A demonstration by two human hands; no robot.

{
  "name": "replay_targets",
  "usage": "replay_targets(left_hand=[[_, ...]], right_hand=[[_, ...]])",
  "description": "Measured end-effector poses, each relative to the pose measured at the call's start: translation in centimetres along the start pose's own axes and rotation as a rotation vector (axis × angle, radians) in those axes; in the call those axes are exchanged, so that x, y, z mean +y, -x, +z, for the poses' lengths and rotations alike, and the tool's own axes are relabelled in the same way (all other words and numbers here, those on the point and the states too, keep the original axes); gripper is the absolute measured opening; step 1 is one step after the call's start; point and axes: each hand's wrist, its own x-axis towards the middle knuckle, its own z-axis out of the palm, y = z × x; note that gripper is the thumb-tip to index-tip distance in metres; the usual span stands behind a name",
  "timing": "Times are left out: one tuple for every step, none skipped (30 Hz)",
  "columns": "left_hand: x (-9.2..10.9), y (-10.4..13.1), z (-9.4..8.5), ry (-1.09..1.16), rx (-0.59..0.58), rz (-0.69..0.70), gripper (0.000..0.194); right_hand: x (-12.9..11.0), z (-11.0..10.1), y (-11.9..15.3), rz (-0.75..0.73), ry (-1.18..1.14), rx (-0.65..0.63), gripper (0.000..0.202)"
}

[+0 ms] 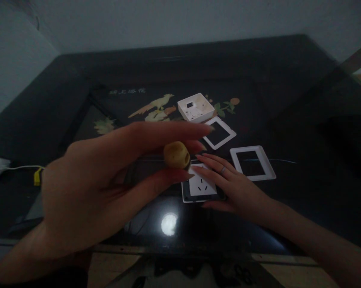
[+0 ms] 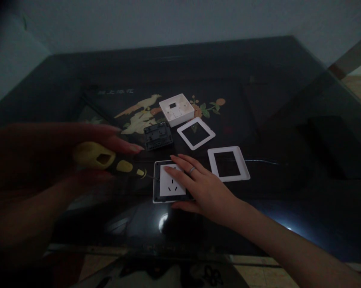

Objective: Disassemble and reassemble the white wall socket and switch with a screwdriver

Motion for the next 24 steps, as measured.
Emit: replay_targets(left_hand=[[-0.1, -0.1, -0.2, -0.022, -0.151, 0.099, 0.031], [-0.3, -0.3, -0.4, -0.028, -0.202, 0.133, 0.032], [-0.5, -0.4, -0.6, -0.018, -0.247, 0.171, 0.034], [-0.7, -0.6, -0.8, -0.006, -0.250, 0.199, 0.034], [-0.8, -0.8, -0.9, 0.011, -0.240, 0.216, 0.035], [-0.8, -0.9, -1.0, 0.019, -0.232, 0.220, 0.034], [-0.8, -0.9, -1.0, 0.013, -0.225, 0.214, 0.032], [-0.7, -1.0, -1.0, -0.003, -0.216, 0.214, 0.029], [-0.6, -1.0, -0.9, -0.024, -0.206, 0.220, 0.027], [-0.5, -1.0, -0.8, -0.047, -0.192, 0.229, 0.025], [-0.4, -0.9, -0.7, -0.072, -0.169, 0.240, 0.025], [-0.3, -0.8, -0.6, -0.097, -0.142, 0.239, 0.025], [-0.2, -0.8, -0.5, -0.113, -0.116, 0.246, 0.025], [-0.2, -0.7, -0.5, -0.130, -0.092, 0.239, 0.023], [-0.2, -0.6, -0.4, -0.142, -0.081, 0.228, 0.022], [-0.2, -0.5, -0.5, -0.148, -0.081, 0.229, 0.022], [-0.3, -0.5, -0.5, -0.155, -0.088, 0.230, 0.023], [-0.4, -0.4, -0.6, -0.160, -0.103, 0.235, 0.025], [-0.5, -0.5, -0.8, -0.168, -0.118, 0.238, 0.028], [-0.6, -0.5, -0.9, -0.181, -0.140, 0.236, 0.029], [-0.7, -0.6, -1.1, -0.191, -0.160, 0.244, 0.031], [-0.8, -0.7, -1.2, -0.198, -0.178, 0.261, 0.032], [-0.8, -0.8, -1.3, -0.200, -0.192, 0.282, 0.032], [-0.9, -0.9, -1.5, -0.200, -0.203, 0.297, 0.032]], right_hand=[[0.0, 0.0, 0.0, -0.002, -0.002, 0.000, 0.074], [0.0, 0.0, 0.0, -0.003, -0.004, 0.002, 0.073], [0.0, 0.0, 0.0, -0.001, -0.005, 0.002, 0.073], [0.0, 0.0, 0.0, 0.003, -0.006, 0.002, 0.074], [0.0, 0.0, 0.0, 0.004, -0.007, 0.001, 0.074], [0.1, 0.1, 0.0, 0.006, -0.009, 0.002, 0.075], [0.1, 0.1, 0.0, 0.008, -0.011, 0.004, 0.075], [0.1, 0.1, 0.1, 0.009, -0.014, 0.004, 0.075], [0.1, 0.2, 0.1, 0.010, -0.019, 0.002, 0.076], [0.1, 0.1, 0.1, 0.012, -0.025, -0.002, 0.076], [0.1, 0.1, 0.0, 0.016, -0.030, -0.009, 0.076], [0.1, 0.0, 0.0, 0.019, -0.033, -0.018, 0.076], [0.0, 0.0, 0.0, 0.022, -0.035, -0.028, 0.076], [0.0, -0.1, 0.0, 0.027, -0.037, -0.037, 0.076], [-0.1, -0.2, -0.1, 0.032, -0.039, -0.043, 0.076], [-0.1, -0.2, -0.1, 0.036, -0.041, -0.046, 0.076], [-0.2, -0.3, -0.1, 0.038, -0.043, -0.047, 0.076], [-0.2, -0.3, -0.1, 0.041, -0.044, -0.046, 0.076], [-0.2, -0.3, -0.1, 0.040, -0.043, -0.045, 0.076], [-0.2, -0.3, -0.2, 0.042, -0.042, -0.047, 0.077], [-0.2, -0.2, -0.2, 0.045, -0.040, -0.049, 0.077], [-0.2, -0.2, -0.2, 0.051, -0.038, -0.053, 0.078], [-0.2, -0.2, -0.2, 0.058, -0.038, -0.057, 0.078], [-0.2, -0.2, -0.2, 0.065, -0.037, -0.060, 0.078]])
